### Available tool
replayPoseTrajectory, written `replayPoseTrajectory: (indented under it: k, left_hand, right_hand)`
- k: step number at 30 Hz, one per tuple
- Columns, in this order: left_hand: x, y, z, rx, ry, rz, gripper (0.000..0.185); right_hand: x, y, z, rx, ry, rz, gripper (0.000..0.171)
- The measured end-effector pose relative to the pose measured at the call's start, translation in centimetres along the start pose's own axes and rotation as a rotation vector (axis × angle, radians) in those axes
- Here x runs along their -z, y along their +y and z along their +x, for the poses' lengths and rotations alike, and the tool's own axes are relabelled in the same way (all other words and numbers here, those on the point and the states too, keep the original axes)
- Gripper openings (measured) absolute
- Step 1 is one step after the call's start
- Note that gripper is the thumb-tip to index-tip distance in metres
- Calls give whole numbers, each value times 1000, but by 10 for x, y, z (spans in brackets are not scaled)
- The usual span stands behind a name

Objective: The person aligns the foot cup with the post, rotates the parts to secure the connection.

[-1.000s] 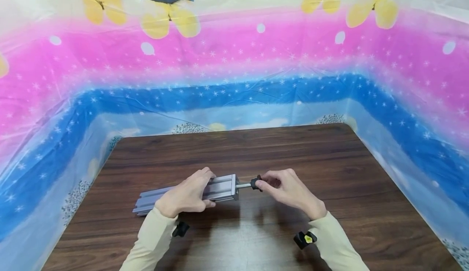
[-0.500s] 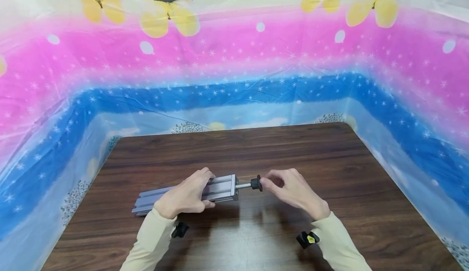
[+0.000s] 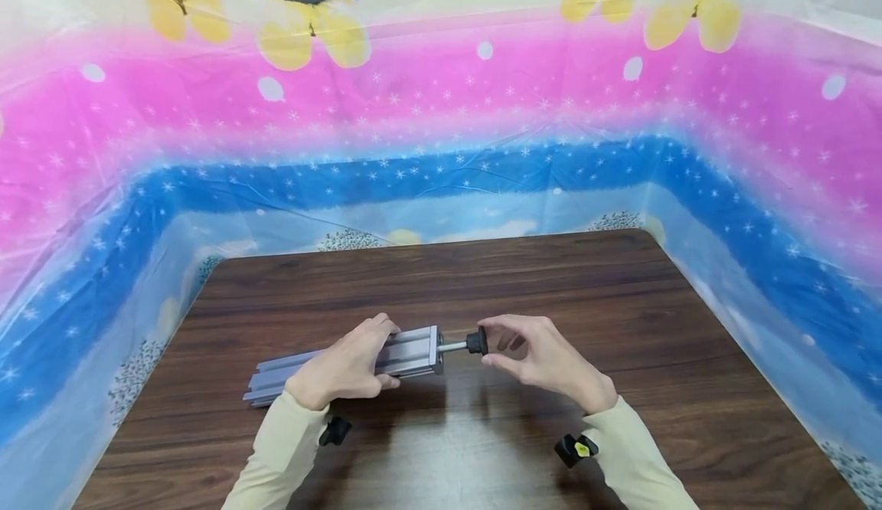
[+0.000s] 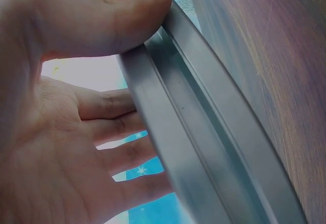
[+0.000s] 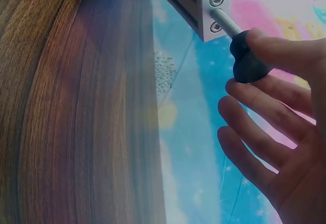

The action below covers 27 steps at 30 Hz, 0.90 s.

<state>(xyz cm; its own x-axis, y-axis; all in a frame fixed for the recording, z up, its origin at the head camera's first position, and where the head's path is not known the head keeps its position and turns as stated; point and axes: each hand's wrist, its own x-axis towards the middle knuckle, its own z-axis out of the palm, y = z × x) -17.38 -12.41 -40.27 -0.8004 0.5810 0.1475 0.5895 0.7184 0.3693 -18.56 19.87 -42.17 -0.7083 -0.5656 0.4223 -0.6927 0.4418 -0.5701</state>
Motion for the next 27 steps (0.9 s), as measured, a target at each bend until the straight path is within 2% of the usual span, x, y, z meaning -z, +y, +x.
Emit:
replayPoseTrajectory:
  k: [17,22,27]
  left_hand:
    - [0,2,0,-3,8,7,49]
    - [0,2,-1,-8,10,3,48]
    - [0,3,0,-6,6,0,48]
  right_hand:
    - [-2,0,1,-164,-56,36,12]
    - [-3,-2,5,-195,-67,51,15]
    - [-6,-2,5,-197,-43,21,29]
